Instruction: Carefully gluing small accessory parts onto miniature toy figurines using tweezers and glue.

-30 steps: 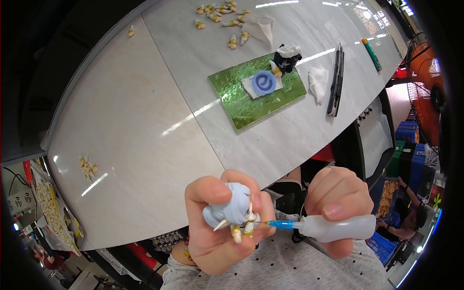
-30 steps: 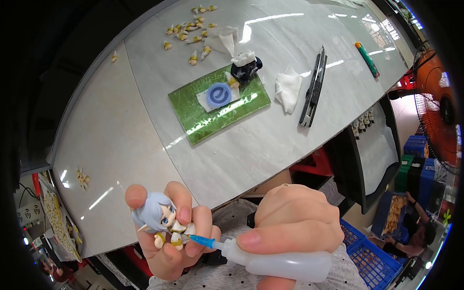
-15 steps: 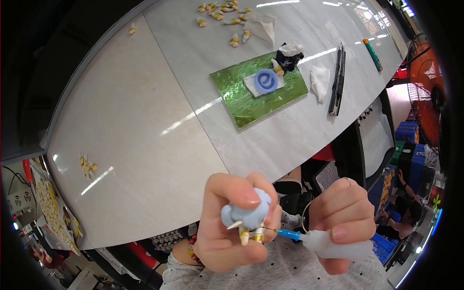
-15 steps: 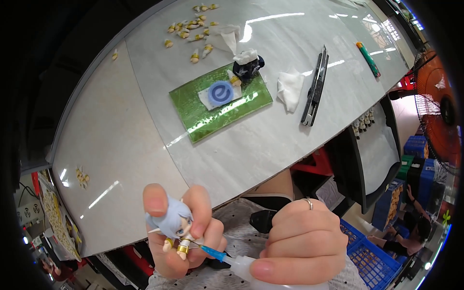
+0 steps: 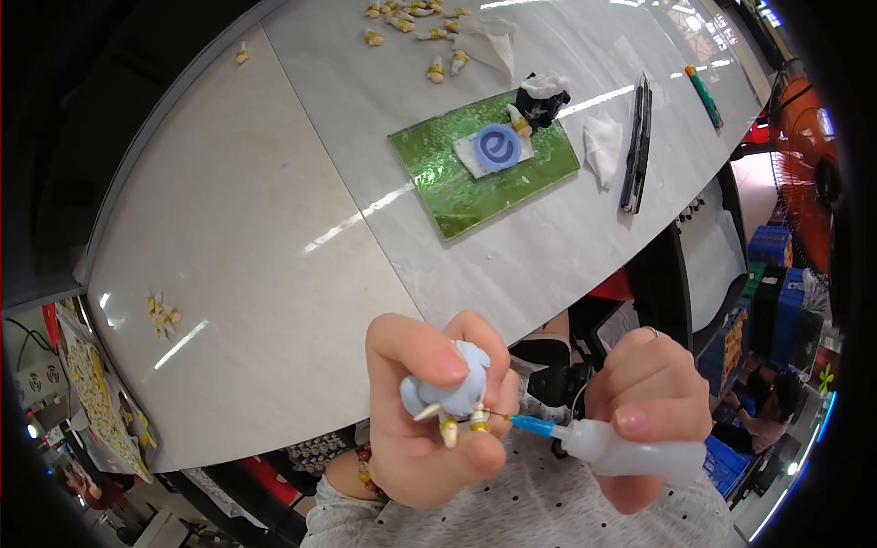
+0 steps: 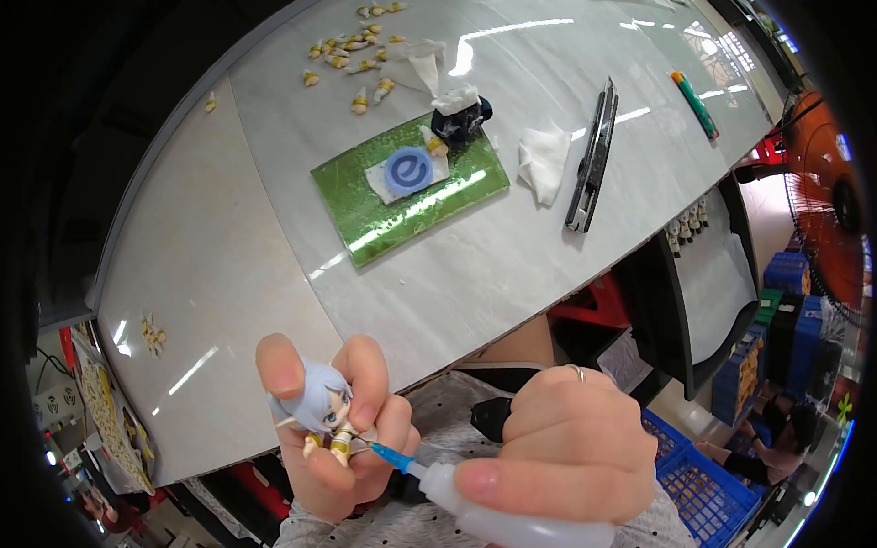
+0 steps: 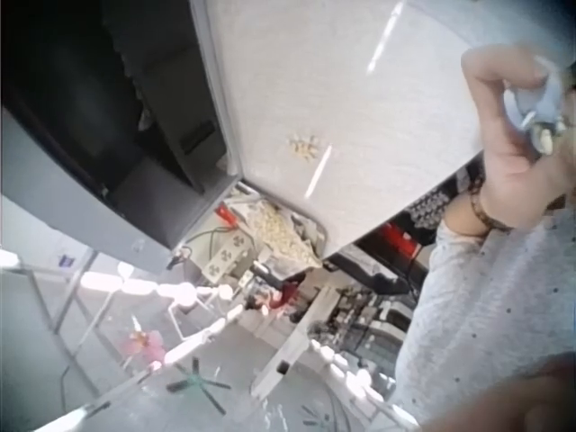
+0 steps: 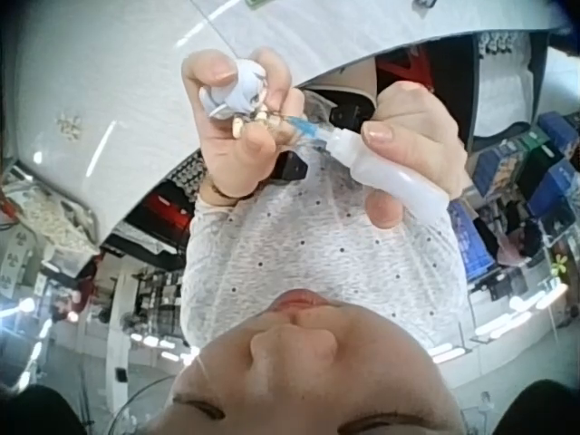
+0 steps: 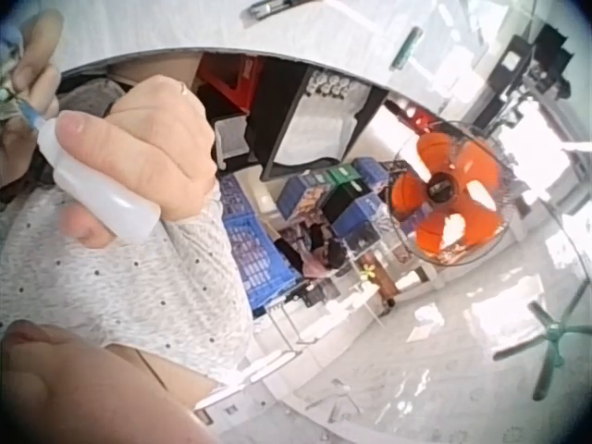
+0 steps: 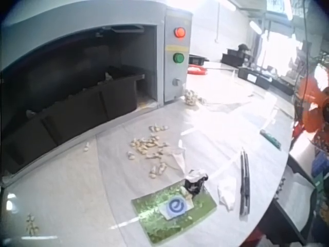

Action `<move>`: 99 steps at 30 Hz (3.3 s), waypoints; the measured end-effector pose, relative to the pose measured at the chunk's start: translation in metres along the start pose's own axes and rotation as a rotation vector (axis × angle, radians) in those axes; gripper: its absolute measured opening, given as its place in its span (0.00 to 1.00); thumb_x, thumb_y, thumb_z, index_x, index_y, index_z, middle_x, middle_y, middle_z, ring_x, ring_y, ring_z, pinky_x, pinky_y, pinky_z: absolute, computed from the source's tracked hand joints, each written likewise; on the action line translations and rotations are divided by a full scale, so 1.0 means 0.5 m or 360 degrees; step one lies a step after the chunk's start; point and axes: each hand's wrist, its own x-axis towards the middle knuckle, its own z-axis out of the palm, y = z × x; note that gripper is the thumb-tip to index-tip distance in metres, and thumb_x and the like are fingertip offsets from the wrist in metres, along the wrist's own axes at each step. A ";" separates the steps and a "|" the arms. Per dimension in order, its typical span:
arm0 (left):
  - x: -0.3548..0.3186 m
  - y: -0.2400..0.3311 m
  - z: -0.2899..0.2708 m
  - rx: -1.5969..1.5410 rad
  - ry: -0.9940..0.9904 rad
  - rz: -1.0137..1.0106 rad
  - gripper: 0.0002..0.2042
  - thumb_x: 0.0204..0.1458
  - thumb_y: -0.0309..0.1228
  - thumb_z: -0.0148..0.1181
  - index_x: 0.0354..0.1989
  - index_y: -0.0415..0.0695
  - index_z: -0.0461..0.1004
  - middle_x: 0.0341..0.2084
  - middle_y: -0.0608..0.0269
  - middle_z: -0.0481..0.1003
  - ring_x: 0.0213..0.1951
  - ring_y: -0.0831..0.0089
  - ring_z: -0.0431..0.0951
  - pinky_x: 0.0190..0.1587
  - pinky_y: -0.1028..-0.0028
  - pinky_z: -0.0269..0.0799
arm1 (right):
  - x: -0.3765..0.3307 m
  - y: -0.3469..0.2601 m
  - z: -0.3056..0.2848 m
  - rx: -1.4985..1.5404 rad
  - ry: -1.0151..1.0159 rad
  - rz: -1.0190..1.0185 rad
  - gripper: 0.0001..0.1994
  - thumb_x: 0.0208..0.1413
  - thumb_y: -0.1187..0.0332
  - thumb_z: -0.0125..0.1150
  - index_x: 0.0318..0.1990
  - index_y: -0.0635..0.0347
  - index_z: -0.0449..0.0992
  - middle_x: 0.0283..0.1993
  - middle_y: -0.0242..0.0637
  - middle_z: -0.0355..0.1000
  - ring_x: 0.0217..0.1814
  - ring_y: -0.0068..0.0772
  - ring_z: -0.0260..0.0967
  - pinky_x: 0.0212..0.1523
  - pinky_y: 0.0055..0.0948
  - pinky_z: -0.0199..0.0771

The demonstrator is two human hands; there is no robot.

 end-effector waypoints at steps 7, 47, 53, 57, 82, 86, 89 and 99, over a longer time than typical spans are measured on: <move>0.003 0.008 -0.011 -0.0351 0.0059 -0.0207 0.22 0.44 0.29 0.61 0.40 0.55 0.51 0.28 0.58 0.58 0.18 0.80 0.59 0.20 0.82 0.56 | 0.023 -0.012 -0.021 -0.0124 -0.0378 -0.0121 0.24 0.45 0.48 0.57 0.31 0.66 0.69 0.19 0.30 0.61 0.17 0.22 0.57 0.16 0.18 0.52; 0.004 0.042 -0.047 -0.0516 -0.0403 -0.0298 0.17 0.52 0.35 0.51 0.45 0.67 0.51 0.29 0.65 0.56 0.14 0.85 0.54 0.17 0.86 0.51 | 0.114 0.148 -0.223 -0.0866 0.0691 0.0565 0.22 0.49 0.67 0.56 0.48 0.71 0.60 0.38 0.48 0.70 0.34 0.22 0.66 0.37 0.17 0.65; -0.006 0.050 -0.040 -0.0482 -0.0349 -0.0322 0.16 0.53 0.32 0.50 0.44 0.66 0.50 0.29 0.64 0.56 0.14 0.84 0.55 0.17 0.84 0.51 | 0.125 0.230 -0.289 -0.1078 0.0418 0.0769 0.25 0.42 0.67 0.64 0.46 0.68 0.61 0.36 0.38 0.72 0.36 0.20 0.66 0.33 0.17 0.66; -0.006 0.049 -0.044 -0.0516 -0.0366 -0.0337 0.16 0.53 0.32 0.49 0.43 0.66 0.50 0.28 0.64 0.56 0.14 0.84 0.54 0.17 0.84 0.50 | 0.121 0.196 -0.234 -0.1515 0.0596 0.0343 0.22 0.42 0.67 0.63 0.44 0.66 0.63 0.23 0.28 0.65 0.28 0.15 0.60 0.25 0.15 0.57; -0.001 0.050 -0.030 -0.0768 -0.0183 -0.0499 0.20 0.46 0.28 0.56 0.42 0.61 0.53 0.26 0.60 0.56 0.15 0.84 0.51 0.17 0.83 0.47 | 0.134 0.168 -0.168 -0.0830 -0.0044 0.0840 0.10 0.47 0.73 0.52 0.36 0.66 0.74 0.19 0.26 0.62 0.20 0.12 0.55 0.22 0.12 0.48; 0.000 0.045 -0.028 -0.0772 -0.0206 -0.0492 0.20 0.46 0.28 0.55 0.42 0.61 0.53 0.26 0.60 0.56 0.15 0.84 0.52 0.17 0.83 0.48 | 0.121 0.144 -0.181 0.0415 0.0247 0.0557 0.22 0.53 0.66 0.42 0.52 0.76 0.58 0.36 0.45 0.71 0.43 0.29 0.66 0.42 0.23 0.60; 0.001 0.050 -0.034 -0.0748 -0.0170 -0.0500 0.20 0.45 0.28 0.56 0.41 0.60 0.53 0.26 0.59 0.57 0.15 0.83 0.53 0.17 0.83 0.50 | 0.122 0.120 -0.108 0.0704 0.1065 0.0472 0.25 0.56 0.56 0.38 0.51 0.71 0.57 0.29 0.44 0.71 0.40 0.32 0.65 0.33 0.23 0.61; -0.007 0.033 -0.024 0.0076 -0.0306 0.0044 0.24 0.40 0.19 0.60 0.42 0.50 0.53 0.29 0.52 0.61 0.20 0.80 0.61 0.22 0.81 0.58 | 0.071 0.044 -0.040 0.0728 -0.0134 0.0399 0.22 0.53 0.46 0.44 0.36 0.60 0.66 0.24 0.34 0.61 0.19 0.22 0.59 0.14 0.15 0.58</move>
